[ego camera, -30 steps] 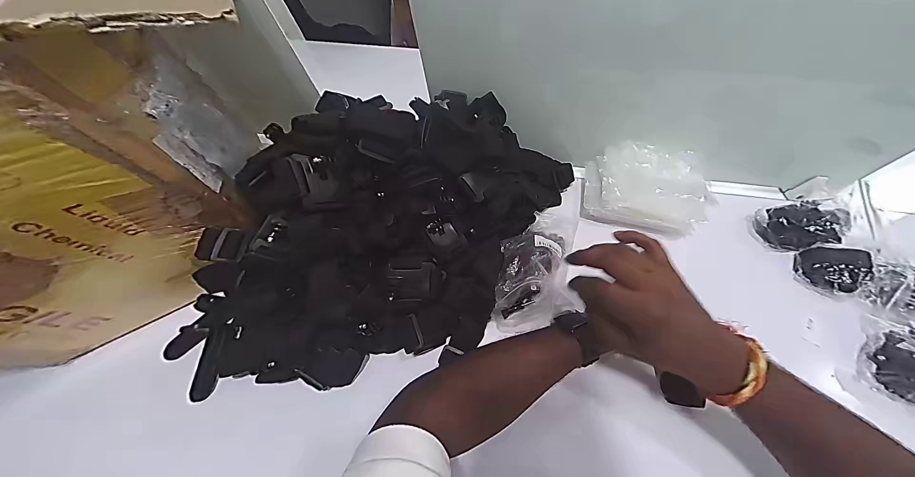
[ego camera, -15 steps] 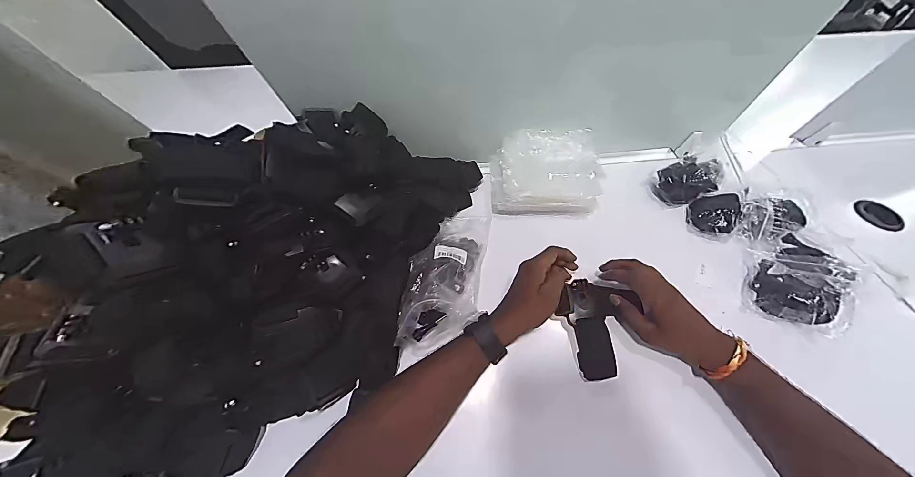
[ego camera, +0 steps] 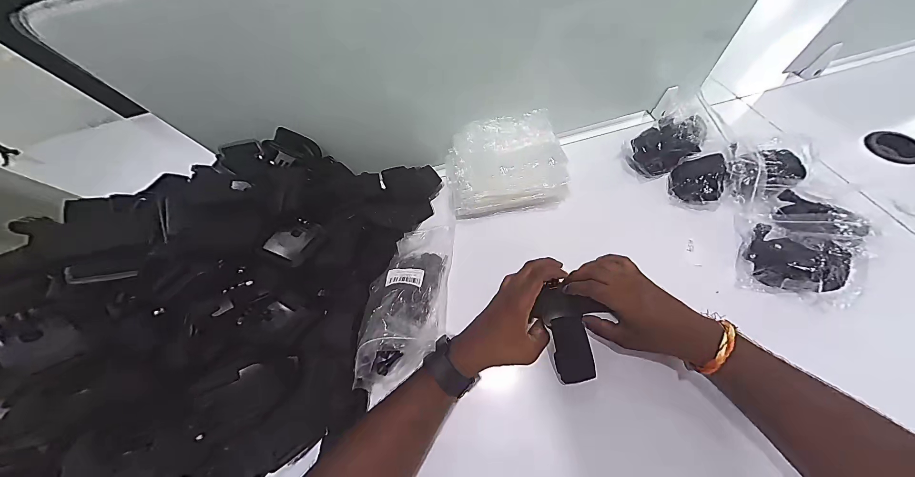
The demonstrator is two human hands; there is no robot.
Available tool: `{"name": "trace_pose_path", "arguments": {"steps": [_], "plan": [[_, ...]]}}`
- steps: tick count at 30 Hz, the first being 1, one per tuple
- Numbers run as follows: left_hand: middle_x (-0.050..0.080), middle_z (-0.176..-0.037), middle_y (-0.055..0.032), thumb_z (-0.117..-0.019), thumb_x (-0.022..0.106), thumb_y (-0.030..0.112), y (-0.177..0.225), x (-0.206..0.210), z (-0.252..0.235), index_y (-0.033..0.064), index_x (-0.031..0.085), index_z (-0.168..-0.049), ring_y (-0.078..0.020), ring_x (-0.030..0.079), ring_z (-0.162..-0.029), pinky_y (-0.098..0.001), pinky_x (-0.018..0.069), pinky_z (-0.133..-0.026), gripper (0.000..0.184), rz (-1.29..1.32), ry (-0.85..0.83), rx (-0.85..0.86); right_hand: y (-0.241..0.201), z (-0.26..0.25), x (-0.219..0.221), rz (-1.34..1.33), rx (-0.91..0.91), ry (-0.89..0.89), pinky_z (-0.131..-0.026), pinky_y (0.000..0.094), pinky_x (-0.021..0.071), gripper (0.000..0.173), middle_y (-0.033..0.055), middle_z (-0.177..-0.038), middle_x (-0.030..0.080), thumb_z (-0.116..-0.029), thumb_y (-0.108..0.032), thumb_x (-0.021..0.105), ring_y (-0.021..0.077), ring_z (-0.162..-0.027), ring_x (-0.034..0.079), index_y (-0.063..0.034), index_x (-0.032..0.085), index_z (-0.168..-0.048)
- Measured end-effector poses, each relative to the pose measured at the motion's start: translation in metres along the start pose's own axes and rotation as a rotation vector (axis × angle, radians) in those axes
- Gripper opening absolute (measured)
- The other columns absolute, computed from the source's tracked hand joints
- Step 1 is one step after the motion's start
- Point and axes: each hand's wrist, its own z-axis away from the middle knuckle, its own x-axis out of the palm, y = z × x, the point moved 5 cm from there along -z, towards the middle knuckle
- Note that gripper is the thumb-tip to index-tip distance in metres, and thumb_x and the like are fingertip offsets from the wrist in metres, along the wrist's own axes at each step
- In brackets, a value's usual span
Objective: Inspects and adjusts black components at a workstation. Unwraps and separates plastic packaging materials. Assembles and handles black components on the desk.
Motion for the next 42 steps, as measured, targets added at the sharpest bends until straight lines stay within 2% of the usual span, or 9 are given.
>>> {"name": "trace_pose_path", "arguments": {"steps": [4, 9, 13, 18, 22, 27, 31, 36, 42], "plan": [[0.061, -0.134, -0.0177, -0.0869, 0.077, 0.011, -0.001, -0.003, 0.000, -0.0055, 0.050, -0.138, -0.0204, 0.063, -0.119, -0.0359, 0.0544, -0.103, 0.060, 0.088, 0.123, -0.030, 0.003, 0.001, -0.002, -0.011, 0.047, 0.016, -0.110, 0.0530, 0.0375, 0.036, 0.0020, -0.130, 0.066, -0.0998, -0.034, 0.056, 0.0217, -0.126, 0.057, -0.0187, 0.063, -0.132], [0.069, -0.118, -0.0151, -0.0927, 0.073, 0.011, 0.003, -0.007, 0.001, -0.0059, 0.059, -0.126, -0.0158, 0.070, -0.099, -0.0319, 0.0608, -0.088, 0.039, 0.130, 0.245, -0.023, 0.000, 0.002, -0.004, -0.056, 0.038, 0.069, -0.108, 0.0521, 0.0377, 0.047, 0.0027, -0.121, 0.068, -0.0932, -0.046, 0.065, 0.0200, -0.120, 0.059, -0.0159, 0.064, -0.129], [0.073, -0.097, -0.0092, -0.0990, 0.068, 0.020, 0.003, -0.011, 0.003, -0.0033, 0.065, -0.116, -0.0092, 0.071, -0.082, -0.0268, 0.0611, -0.074, 0.029, 0.110, 0.313, -0.070, -0.004, 0.002, -0.002, -0.122, 0.103, 0.115, -0.106, 0.0504, 0.0389, 0.033, 0.0061, -0.101, 0.070, -0.0924, -0.039, 0.068, 0.0202, -0.106, 0.063, -0.0100, 0.067, -0.108], [0.072, -0.107, -0.0109, -0.0955, 0.072, 0.022, 0.000, -0.011, 0.001, -0.0079, 0.060, -0.125, -0.0103, 0.071, -0.087, -0.0279, 0.0616, -0.076, 0.044, 0.290, 0.306, -0.034, -0.004, 0.002, -0.002, -0.365, 0.188, 0.200, -0.099, 0.0388, 0.0440, 0.021, -0.0046, -0.089, 0.071, -0.0989, -0.032, 0.063, 0.0031, -0.090, 0.064, -0.0128, 0.071, -0.100], [0.070, -0.114, -0.0128, -0.0900, 0.076, 0.015, 0.001, -0.009, -0.001, -0.0097, 0.052, -0.135, -0.0100, 0.068, -0.087, -0.0256, 0.0587, -0.075, 0.057, 0.348, 0.249, -0.026, -0.010, -0.004, -0.007, -0.606, 0.212, 0.237, -0.071, 0.0204, 0.0512, 0.018, -0.0089, -0.077, 0.066, -0.1010, -0.023, 0.062, -0.0039, -0.075, 0.061, -0.0120, 0.069, -0.090], [0.064, -0.127, -0.0157, -0.0894, 0.076, 0.006, 0.004, -0.004, -0.002, -0.0085, 0.047, -0.139, -0.0171, 0.071, -0.103, -0.0325, 0.0650, -0.082, 0.059, 0.428, 0.213, -0.053, -0.013, -0.005, -0.006, -0.701, 0.190, 0.222, -0.070, 0.0186, 0.0511, 0.017, -0.0073, -0.078, 0.066, -0.1005, -0.017, 0.061, -0.0034, -0.075, 0.061, -0.0093, 0.069, -0.088], [0.071, -0.113, -0.0125, -0.0851, 0.080, 0.005, 0.002, -0.008, 0.000, -0.0070, 0.055, -0.128, -0.0151, 0.072, -0.098, -0.0318, 0.0640, -0.083, 0.051, 0.342, 0.369, -0.088, -0.011, -0.002, -0.001, -0.644, 0.341, 0.255, -0.058, 0.0201, 0.0478, 0.022, -0.0075, -0.067, 0.060, -0.0990, -0.024, 0.063, -0.0007, -0.061, 0.057, -0.0117, 0.067, -0.081], [0.074, -0.101, -0.0100, -0.0829, 0.080, 0.006, -0.001, -0.015, 0.003, -0.0043, 0.060, -0.121, -0.0136, 0.073, -0.087, -0.0306, 0.0639, -0.076, 0.045, 0.228, 0.493, -0.143, -0.013, 0.000, 0.002, -0.444, 0.367, 0.241, -0.065, 0.0264, 0.0449, 0.034, -0.0067, -0.061, 0.054, -0.1010, -0.034, 0.058, 0.0021, -0.060, 0.054, -0.0141, 0.061, -0.074], [0.073, -0.093, -0.0075, -0.0826, 0.080, 0.013, 0.006, -0.006, 0.004, -0.0013, 0.062, -0.118, -0.0107, 0.072, -0.082, -0.0296, 0.0615, -0.076, 0.042, 0.007, 0.448, -0.213, -0.033, 0.000, 0.007, -0.197, 0.173, 0.240, -0.076, 0.0345, 0.0473, 0.032, 0.0018, -0.070, 0.060, -0.1046, -0.033, 0.054, 0.0121, -0.069, 0.058, -0.0088, 0.065, -0.086]]}}
